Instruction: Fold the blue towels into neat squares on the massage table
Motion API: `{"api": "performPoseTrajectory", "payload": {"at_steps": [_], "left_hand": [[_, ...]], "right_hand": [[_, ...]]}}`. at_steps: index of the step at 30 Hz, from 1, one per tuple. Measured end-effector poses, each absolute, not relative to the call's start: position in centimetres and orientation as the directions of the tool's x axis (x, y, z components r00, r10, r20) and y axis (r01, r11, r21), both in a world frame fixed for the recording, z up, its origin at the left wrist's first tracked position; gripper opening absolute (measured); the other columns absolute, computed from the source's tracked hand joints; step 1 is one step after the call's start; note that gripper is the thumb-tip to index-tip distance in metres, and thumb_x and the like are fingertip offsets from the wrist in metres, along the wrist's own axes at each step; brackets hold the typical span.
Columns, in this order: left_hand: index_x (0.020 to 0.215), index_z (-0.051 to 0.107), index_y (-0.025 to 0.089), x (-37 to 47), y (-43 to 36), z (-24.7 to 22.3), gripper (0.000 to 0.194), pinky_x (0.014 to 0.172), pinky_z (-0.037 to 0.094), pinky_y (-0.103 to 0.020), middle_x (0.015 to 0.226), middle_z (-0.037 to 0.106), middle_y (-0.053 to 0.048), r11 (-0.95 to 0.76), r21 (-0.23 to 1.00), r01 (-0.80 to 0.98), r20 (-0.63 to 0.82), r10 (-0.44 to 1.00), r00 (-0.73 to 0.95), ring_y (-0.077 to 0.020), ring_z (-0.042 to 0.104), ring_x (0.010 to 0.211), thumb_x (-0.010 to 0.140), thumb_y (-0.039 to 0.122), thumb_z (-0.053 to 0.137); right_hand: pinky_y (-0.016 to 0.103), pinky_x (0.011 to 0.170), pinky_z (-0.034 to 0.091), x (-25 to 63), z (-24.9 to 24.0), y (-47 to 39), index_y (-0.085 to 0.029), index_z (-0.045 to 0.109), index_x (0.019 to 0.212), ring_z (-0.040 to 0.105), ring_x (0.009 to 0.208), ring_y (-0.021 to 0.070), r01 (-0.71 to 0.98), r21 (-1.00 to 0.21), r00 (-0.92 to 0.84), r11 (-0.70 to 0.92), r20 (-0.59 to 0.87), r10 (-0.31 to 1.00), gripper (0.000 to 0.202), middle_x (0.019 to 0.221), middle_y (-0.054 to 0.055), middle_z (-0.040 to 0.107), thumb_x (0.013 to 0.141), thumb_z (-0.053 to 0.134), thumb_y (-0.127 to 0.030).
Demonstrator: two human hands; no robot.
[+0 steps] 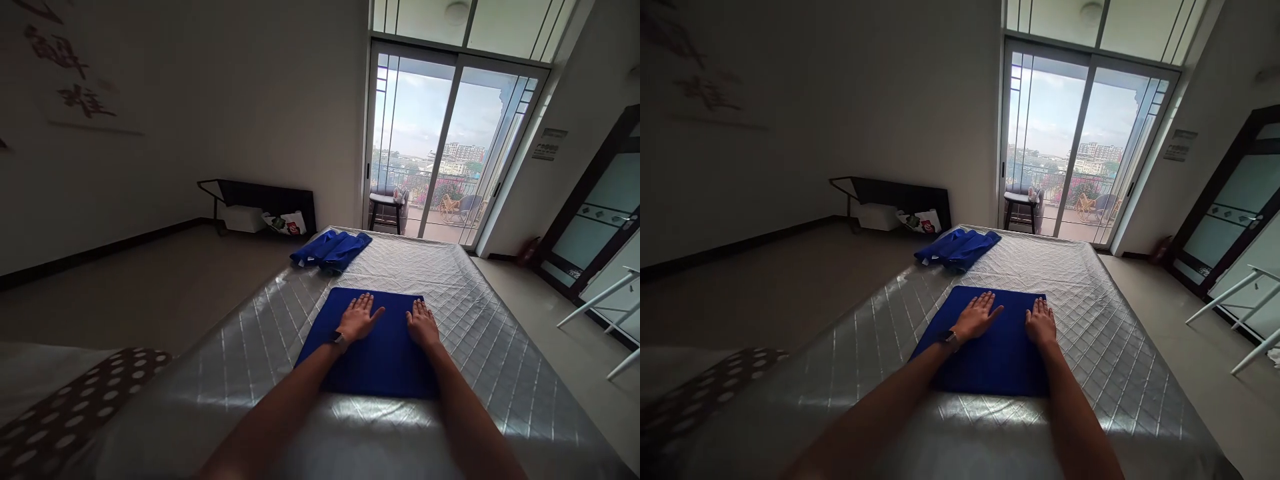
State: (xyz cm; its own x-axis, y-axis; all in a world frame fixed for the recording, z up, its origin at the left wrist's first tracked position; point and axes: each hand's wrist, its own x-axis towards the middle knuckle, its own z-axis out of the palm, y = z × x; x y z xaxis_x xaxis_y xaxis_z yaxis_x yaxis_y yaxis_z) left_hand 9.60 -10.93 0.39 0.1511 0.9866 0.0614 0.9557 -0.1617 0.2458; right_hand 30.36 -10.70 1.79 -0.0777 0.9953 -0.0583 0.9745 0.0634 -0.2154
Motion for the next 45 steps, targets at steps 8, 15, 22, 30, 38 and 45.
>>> {"api": "performPoseTrajectory", "payload": {"at_steps": [8, 15, 22, 30, 38, 45], "left_hand": [[0.156, 0.031, 0.006, 2.3, -11.2, -0.7, 0.085, 0.124, 0.018, -0.044, 0.164, 0.024, -0.015, 0.061, 0.202, 0.977, 0.061, 0.995, -0.075, -0.0274, 0.019, 0.154, 0.098, 0.066, 0.015], [0.157, 0.027, 0.002, 3.2, -11.2, -0.4, 0.085, 0.125, 0.017, -0.042, 0.165, 0.020, -0.017, 0.077, 0.216, 0.973, 0.041, 0.995, -0.088, -0.0276, 0.018, 0.154, 0.098, 0.063, 0.018], [0.156, 0.027, 0.001, 3.2, -11.5, 0.1, 0.086, 0.125, 0.016, -0.040, 0.165, 0.022, -0.018, 0.074, 0.238, 0.968, 0.031, 0.996, -0.084, -0.0277, 0.017, 0.154, 0.098, 0.064, 0.019], [0.155, 0.033, 0.004, 3.0, -11.3, -0.6, 0.083, 0.124, 0.020, -0.044, 0.163, 0.028, -0.017, 0.063, 0.198, 0.978, 0.088, 0.993, -0.082, -0.0279, 0.023, 0.153, 0.099, 0.063, 0.015], [0.154, 0.032, 0.000, 2.5, -11.1, -0.1, 0.084, 0.123, 0.022, -0.049, 0.162, 0.028, -0.022, 0.068, 0.172, 0.983, 0.055, 0.995, -0.078, -0.0314, 0.024, 0.152, 0.099, 0.063, 0.023], [0.153, 0.039, 0.008, 10.5, -12.0, 0.9, 0.070, 0.124, 0.024, -0.045, 0.161, 0.036, -0.014, -0.207, 0.131, 0.970, 0.196, 0.964, 0.179, -0.0279, 0.026, 0.152, 0.104, 0.055, 0.022]], "right_hand": [[0.036, 0.124, 0.012, 30.5, 1.9, -10.9, -0.003, 0.024, 0.158, 0.014, 0.155, 0.0189, 0.982, -0.177, -0.076, 0.067, -0.043, 0.996, 0.064, 0.165, 0.012, 0.021, 0.102, 0.019, -0.035], [0.035, 0.124, 0.012, 30.0, 3.1, -11.3, -0.001, 0.025, 0.157, 0.015, 0.154, 0.0194, 0.995, -0.077, -0.060, 0.057, -0.044, 0.997, 0.064, 0.165, 0.014, 0.023, 0.102, 0.019, -0.033], [0.038, 0.125, 0.011, 30.0, 3.8, -13.5, -0.001, 0.025, 0.157, 0.014, 0.155, 0.0208, 0.995, -0.058, -0.084, 0.081, -0.048, 0.995, 0.064, 0.164, 0.014, 0.021, 0.102, 0.021, -0.036], [0.037, 0.125, 0.012, 30.3, 2.6, -14.6, 0.000, 0.022, 0.157, 0.014, 0.155, 0.0208, 0.984, -0.160, -0.087, 0.076, -0.065, 0.994, 0.066, 0.166, 0.014, 0.018, 0.103, 0.019, -0.038], [0.038, 0.124, 0.013, 30.8, 1.6, -14.3, 0.000, 0.024, 0.157, 0.015, 0.154, 0.0228, 0.972, -0.206, -0.117, 0.111, -0.018, 0.993, 0.065, 0.165, 0.015, 0.018, 0.103, 0.021, -0.037], [0.040, 0.124, 0.015, 30.7, 0.7, -14.1, 0.000, 0.024, 0.157, 0.017, 0.154, 0.0235, 0.965, -0.230, -0.127, 0.127, 0.017, 0.992, 0.065, 0.164, 0.017, 0.020, 0.102, 0.022, -0.036]]}}
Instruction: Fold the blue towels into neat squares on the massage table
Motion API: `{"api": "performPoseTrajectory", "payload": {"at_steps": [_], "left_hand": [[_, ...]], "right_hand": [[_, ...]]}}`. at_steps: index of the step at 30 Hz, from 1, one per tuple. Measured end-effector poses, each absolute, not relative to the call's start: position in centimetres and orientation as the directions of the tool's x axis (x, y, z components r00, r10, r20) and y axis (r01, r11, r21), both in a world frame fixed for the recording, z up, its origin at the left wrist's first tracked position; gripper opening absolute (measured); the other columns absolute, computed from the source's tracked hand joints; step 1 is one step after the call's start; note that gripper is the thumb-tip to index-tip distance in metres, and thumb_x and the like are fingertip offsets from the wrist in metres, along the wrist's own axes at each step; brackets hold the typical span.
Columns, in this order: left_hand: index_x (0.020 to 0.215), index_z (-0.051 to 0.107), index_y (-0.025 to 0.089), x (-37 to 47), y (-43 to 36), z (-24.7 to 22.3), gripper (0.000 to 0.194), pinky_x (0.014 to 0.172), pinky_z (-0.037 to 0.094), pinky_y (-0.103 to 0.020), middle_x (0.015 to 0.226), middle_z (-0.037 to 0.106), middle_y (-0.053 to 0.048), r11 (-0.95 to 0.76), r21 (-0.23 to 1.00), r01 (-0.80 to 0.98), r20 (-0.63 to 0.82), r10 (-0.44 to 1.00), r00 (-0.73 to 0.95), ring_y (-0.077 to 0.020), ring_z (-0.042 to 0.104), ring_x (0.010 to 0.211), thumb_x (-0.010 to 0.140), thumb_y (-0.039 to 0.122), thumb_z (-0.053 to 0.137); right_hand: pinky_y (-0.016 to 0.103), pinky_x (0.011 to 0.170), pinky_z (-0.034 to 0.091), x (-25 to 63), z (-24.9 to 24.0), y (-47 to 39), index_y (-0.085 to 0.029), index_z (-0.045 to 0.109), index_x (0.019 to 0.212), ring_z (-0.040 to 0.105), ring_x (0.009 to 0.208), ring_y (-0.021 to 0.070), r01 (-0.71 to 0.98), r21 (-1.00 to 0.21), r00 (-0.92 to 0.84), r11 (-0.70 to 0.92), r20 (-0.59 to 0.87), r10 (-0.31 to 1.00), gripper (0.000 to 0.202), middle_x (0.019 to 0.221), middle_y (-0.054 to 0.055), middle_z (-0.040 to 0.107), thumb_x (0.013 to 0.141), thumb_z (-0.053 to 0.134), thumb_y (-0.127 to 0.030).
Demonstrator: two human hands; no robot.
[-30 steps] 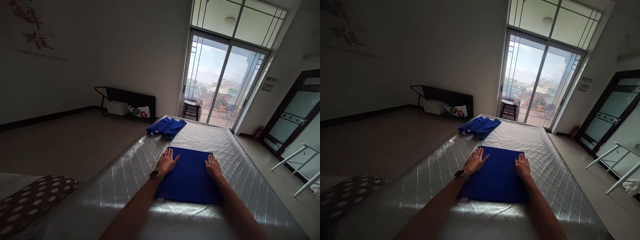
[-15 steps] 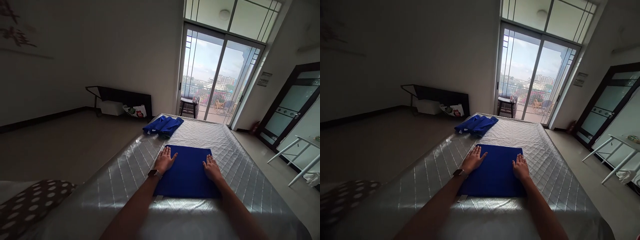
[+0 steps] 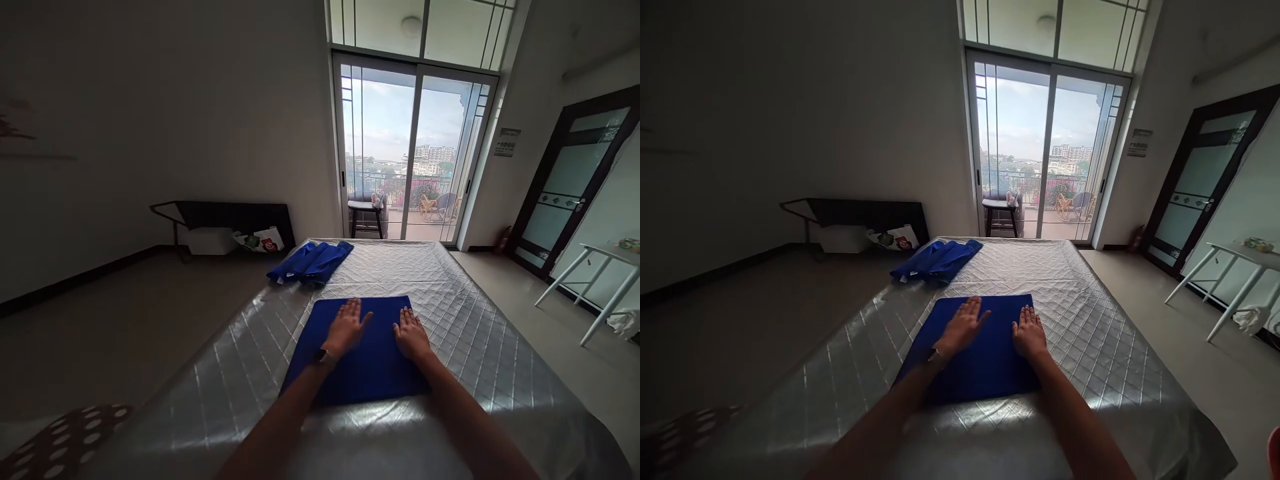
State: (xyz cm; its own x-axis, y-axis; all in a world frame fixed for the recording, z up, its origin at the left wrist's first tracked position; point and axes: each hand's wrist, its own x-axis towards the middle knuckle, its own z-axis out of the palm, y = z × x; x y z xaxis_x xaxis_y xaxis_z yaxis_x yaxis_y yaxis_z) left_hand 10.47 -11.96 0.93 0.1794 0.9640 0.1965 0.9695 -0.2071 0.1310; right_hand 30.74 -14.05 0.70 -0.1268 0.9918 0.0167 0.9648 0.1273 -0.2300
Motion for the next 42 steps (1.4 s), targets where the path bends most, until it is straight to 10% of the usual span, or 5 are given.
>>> {"api": "performPoseTrajectory", "payload": {"at_steps": [7, 19, 42], "left_hand": [[0.151, 0.043, 0.013, 18.5, -14.4, -1.5, 0.060, 0.123, 0.029, -0.042, 0.157, 0.043, -0.012, -0.509, 0.131, 0.851, 0.252, 0.847, 0.468, -0.0222, 0.034, 0.149, 0.106, 0.044, 0.017], [0.152, 0.040, 0.004, 1.2, -16.3, -3.3, 0.083, 0.122, 0.026, -0.045, 0.160, 0.036, -0.018, -0.069, 0.103, 0.992, 0.188, 0.981, 0.049, -0.0293, 0.029, 0.150, 0.100, 0.064, 0.016], [0.155, 0.031, 0.003, 0.6, -16.5, -2.8, 0.084, 0.123, 0.022, -0.049, 0.163, 0.026, -0.020, -0.050, 0.119, 0.992, 0.083, 0.996, 0.041, -0.0308, 0.021, 0.152, 0.099, 0.064, 0.020]], "right_hand": [[0.038, 0.124, 0.015, 31.2, 0.3, -13.9, -0.002, 0.024, 0.157, 0.014, 0.155, 0.0223, 0.967, -0.192, -0.171, 0.168, 0.001, 0.985, 0.063, 0.165, 0.015, 0.018, 0.100, 0.027, -0.028], [0.037, 0.124, 0.013, 30.7, 1.4, -14.3, -0.002, 0.025, 0.157, 0.015, 0.154, 0.0212, 0.973, -0.202, -0.116, 0.114, 0.001, 0.993, 0.064, 0.165, 0.014, 0.019, 0.103, 0.021, -0.037], [0.038, 0.125, 0.011, 31.3, 1.1, -20.0, -0.004, 0.021, 0.158, 0.014, 0.155, 0.0213, 0.963, -0.246, -0.126, 0.110, -0.049, 0.991, 0.066, 0.166, 0.013, 0.018, 0.103, 0.021, -0.042]]}}
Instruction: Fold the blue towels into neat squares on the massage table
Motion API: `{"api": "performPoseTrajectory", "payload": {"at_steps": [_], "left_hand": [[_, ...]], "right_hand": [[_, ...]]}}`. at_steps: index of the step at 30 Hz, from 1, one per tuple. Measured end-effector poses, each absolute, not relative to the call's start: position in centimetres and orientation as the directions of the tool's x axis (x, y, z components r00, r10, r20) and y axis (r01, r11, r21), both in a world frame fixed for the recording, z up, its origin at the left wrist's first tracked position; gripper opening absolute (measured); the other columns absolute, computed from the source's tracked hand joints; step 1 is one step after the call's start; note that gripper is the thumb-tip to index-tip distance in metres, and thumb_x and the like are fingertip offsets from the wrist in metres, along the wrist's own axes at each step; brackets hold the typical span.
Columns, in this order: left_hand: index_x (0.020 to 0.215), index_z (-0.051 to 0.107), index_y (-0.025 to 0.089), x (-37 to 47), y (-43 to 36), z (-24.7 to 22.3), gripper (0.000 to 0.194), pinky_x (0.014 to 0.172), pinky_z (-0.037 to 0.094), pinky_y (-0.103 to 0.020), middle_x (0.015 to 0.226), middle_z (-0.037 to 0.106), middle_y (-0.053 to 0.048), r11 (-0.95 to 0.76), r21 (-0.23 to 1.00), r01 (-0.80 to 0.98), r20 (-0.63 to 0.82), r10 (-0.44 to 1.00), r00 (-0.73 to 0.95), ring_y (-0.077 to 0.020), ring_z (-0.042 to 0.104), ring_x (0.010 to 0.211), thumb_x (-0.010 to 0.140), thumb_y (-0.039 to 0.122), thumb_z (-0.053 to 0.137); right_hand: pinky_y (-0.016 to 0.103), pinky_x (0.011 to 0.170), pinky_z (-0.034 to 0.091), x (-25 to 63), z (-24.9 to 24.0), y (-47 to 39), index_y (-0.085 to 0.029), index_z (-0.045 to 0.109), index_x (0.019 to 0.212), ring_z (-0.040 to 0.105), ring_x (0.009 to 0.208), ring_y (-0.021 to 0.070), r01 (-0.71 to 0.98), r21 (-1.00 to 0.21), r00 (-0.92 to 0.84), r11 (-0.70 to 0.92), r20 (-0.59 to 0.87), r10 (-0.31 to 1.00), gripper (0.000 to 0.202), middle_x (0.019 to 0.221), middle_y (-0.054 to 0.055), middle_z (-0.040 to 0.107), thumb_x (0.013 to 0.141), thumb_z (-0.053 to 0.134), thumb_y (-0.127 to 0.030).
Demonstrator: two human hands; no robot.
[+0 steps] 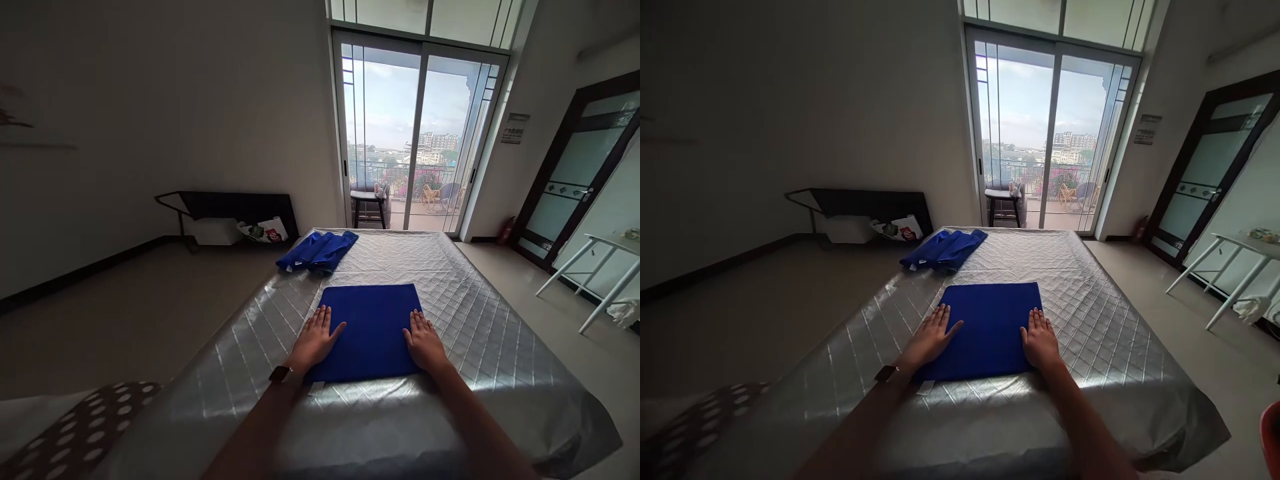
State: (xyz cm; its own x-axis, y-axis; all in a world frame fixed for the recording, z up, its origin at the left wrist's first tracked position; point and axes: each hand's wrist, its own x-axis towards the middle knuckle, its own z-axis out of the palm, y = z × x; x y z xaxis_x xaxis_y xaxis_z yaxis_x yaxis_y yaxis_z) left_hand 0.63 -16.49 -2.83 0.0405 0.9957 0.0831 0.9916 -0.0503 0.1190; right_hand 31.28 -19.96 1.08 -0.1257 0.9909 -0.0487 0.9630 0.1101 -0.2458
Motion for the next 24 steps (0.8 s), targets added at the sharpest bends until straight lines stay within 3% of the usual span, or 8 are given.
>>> {"api": "performPoseTrajectory", "payload": {"at_steps": [6, 10, 14, 18, 24], "left_hand": [[0.153, 0.034, 0.001, 4.9, -16.8, -0.5, 0.078, 0.125, 0.021, -0.050, 0.161, 0.030, -0.022, -0.056, 0.128, 0.990, 0.103, 0.994, 0.043, -0.0331, 0.025, 0.151, 0.101, 0.058, 0.024], [0.154, 0.036, 0.008, 13.6, -17.7, -0.7, 0.071, 0.126, 0.022, -0.041, 0.163, 0.032, -0.014, -0.340, 0.125, 0.932, 0.144, 0.936, 0.322, -0.0244, 0.021, 0.153, 0.103, 0.055, 0.020], [0.155, 0.037, 0.012, 18.4, -18.6, -1.7, 0.065, 0.125, 0.026, -0.042, 0.161, 0.035, -0.013, -0.551, 0.150, 0.821, 0.179, 0.832, 0.526, -0.0213, 0.027, 0.152, 0.105, 0.047, 0.014], [0.153, 0.043, 0.019, 14.3, -18.9, -2.2, 0.063, 0.124, 0.028, -0.038, 0.161, 0.037, -0.007, -0.459, 0.164, 0.873, 0.172, 0.885, 0.433, -0.0216, 0.027, 0.151, 0.103, 0.053, 0.023], [0.155, 0.036, 0.009, 2.3, -20.7, -3.5, 0.073, 0.122, 0.025, -0.049, 0.162, 0.031, -0.017, -0.183, 0.091, 0.979, 0.118, 0.978, 0.172, -0.0308, 0.025, 0.152, 0.102, 0.057, 0.023]], "right_hand": [[0.039, 0.125, 0.011, 30.9, 1.1, -20.1, -0.004, 0.022, 0.158, 0.013, 0.155, 0.0209, 0.950, -0.296, -0.111, 0.097, -0.029, 0.993, 0.066, 0.165, 0.014, 0.019, 0.103, 0.022, -0.040], [0.039, 0.124, 0.013, 31.1, 0.6, -20.2, -0.003, 0.024, 0.158, 0.014, 0.155, 0.0216, 0.953, -0.277, -0.124, 0.119, -0.003, 0.992, 0.064, 0.164, 0.015, 0.020, 0.102, 0.024, -0.034], [0.038, 0.124, 0.014, 31.4, 0.5, -20.2, -0.007, 0.025, 0.158, 0.014, 0.154, 0.0204, 0.957, -0.244, -0.165, 0.159, -0.001, 0.986, 0.062, 0.165, 0.012, 0.019, 0.100, 0.027, -0.025], [0.041, 0.124, 0.015, 31.3, 0.8, -20.2, -0.003, 0.025, 0.157, 0.017, 0.154, 0.0226, 0.958, -0.252, -0.141, 0.137, 0.004, 0.990, 0.063, 0.164, 0.015, 0.020, 0.102, 0.025, -0.034], [0.040, 0.125, 0.014, 31.0, 1.4, -20.2, -0.003, 0.022, 0.158, 0.016, 0.154, 0.0207, 0.965, -0.236, -0.123, 0.113, -0.029, 0.992, 0.064, 0.165, 0.014, 0.020, 0.103, 0.022, -0.036]]}}
